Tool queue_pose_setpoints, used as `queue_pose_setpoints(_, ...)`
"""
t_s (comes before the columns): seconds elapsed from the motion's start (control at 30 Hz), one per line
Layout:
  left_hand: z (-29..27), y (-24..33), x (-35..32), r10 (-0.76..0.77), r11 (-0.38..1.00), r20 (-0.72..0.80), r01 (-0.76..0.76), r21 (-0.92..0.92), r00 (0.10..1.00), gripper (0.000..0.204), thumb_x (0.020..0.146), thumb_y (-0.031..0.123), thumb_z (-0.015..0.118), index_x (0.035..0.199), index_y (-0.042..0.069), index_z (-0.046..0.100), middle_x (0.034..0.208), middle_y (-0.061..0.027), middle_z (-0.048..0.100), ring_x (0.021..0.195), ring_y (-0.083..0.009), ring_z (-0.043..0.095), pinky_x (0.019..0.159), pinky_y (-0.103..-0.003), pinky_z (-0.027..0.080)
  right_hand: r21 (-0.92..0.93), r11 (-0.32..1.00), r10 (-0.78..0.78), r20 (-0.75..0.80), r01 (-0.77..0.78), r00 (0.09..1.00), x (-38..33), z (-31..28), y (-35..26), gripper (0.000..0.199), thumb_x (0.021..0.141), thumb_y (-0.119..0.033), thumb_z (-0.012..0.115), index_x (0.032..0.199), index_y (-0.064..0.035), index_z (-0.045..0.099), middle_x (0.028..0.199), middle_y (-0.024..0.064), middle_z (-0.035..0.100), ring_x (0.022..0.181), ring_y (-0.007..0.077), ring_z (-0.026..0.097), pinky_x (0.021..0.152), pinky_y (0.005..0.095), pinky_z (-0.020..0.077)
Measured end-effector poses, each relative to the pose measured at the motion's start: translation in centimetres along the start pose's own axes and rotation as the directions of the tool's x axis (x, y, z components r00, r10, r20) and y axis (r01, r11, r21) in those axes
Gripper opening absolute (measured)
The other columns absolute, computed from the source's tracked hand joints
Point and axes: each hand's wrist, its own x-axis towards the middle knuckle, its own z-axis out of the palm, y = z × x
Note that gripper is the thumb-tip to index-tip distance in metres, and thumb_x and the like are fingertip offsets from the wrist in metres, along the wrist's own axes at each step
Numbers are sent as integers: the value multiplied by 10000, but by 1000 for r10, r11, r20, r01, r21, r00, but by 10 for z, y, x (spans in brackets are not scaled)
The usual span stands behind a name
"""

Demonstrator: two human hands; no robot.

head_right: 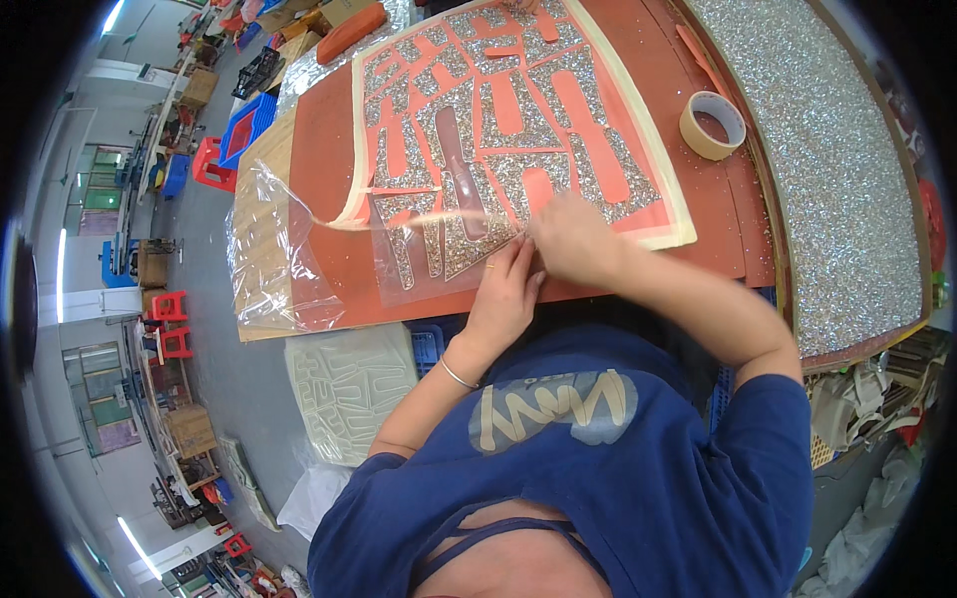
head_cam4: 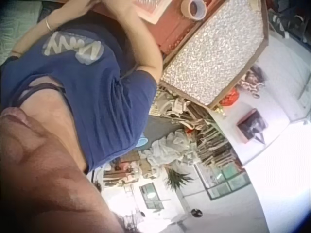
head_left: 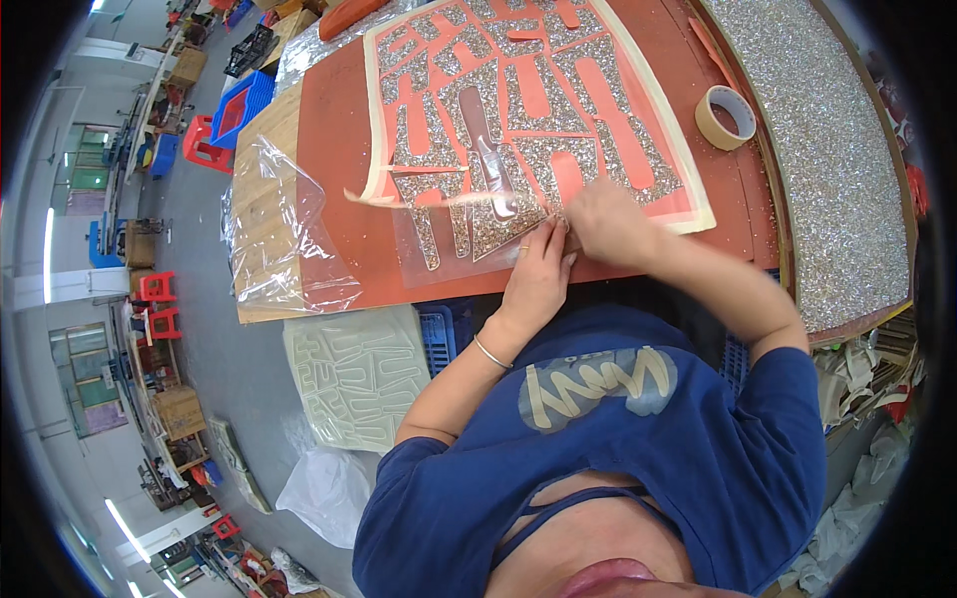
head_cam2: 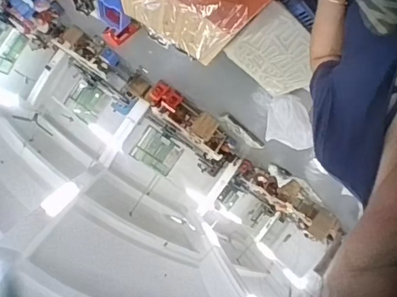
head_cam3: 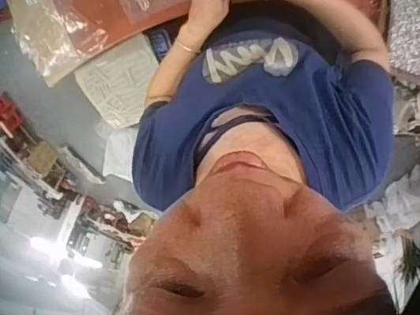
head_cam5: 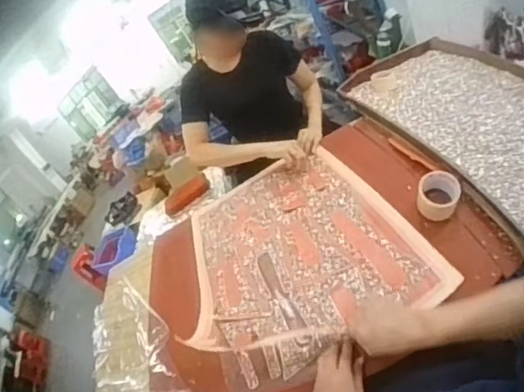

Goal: Arranging glittery shoe upper patterns on a plastic sheet and covering them with a second layer of plastic for protection or processing.

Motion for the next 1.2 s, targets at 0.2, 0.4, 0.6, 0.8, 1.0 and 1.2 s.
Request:
queue_pose_setpoints(0.2,3,3,-12,105,931,149,-149,334,983,369,864,67,544,1190,-90,473,1194,-247,498,1122,-395,470,986,-453,376,-59,921,358,-258,-384,897,59,-179,59,102,800,-102,553,818,-13,600,795,154,632,791,299,640,674,405,500)
queue_pose_setpoints(0.4,-8,-4,-1,-105,994,143,98,57,984,239,875,61,530,1096,-32,531,1079,-245,544,1013,-428,502,878,-486,403,58,998,18,0,-18,1000,1,-77,1,500,843,-413,620,1036,44,562,982,192,600,991,309,590,822,409,478)
queue_pose_setpoints(0.6,-8,2,-2,-50,997,231,34,76,972,385,851,126,582,1200,-13,500,1196,-262,485,1100,-418,471,943,-476,393,-126,971,-212,-45,205,976,-17,8,2,187,782,-190,563,804,-9,601,779,99,606,758,245,608,641,359,470)
queue_pose_setpoints(0.8,-7,5,-17,7,902,289,-130,411,957,609,816,328,644,1318,43,450,1395,-222,360,1271,-346,376,1046,-474,328,-369,925,-71,-406,-92,911,64,-111,78,78,728,-100,598,689,-44,635,630,98,624,618,270,639,552,386,520)
queue_pose_setpoints(1.0,-20,20,-1,-5,850,235,-120,513,972,451,827,317,627,1208,84,567,1244,-173,500,1169,-329,443,967,-457,362,-530,840,-21,-247,-117,969,90,-161,137,46,698,-84,620,707,-39,617,649,118,624,655,262,643,547,371,522)
queue_pose_setpoints(1.2,-29,0,35,-177,984,10,177,-13,984,157,882,148,533,866,19,622,790,-194,600,732,-384,550,665,-467,454,18,966,-237,-353,260,905,-1,-91,17,95,811,-108,581,784,-28,536,739,124,557,704,313,578,640,415,474)
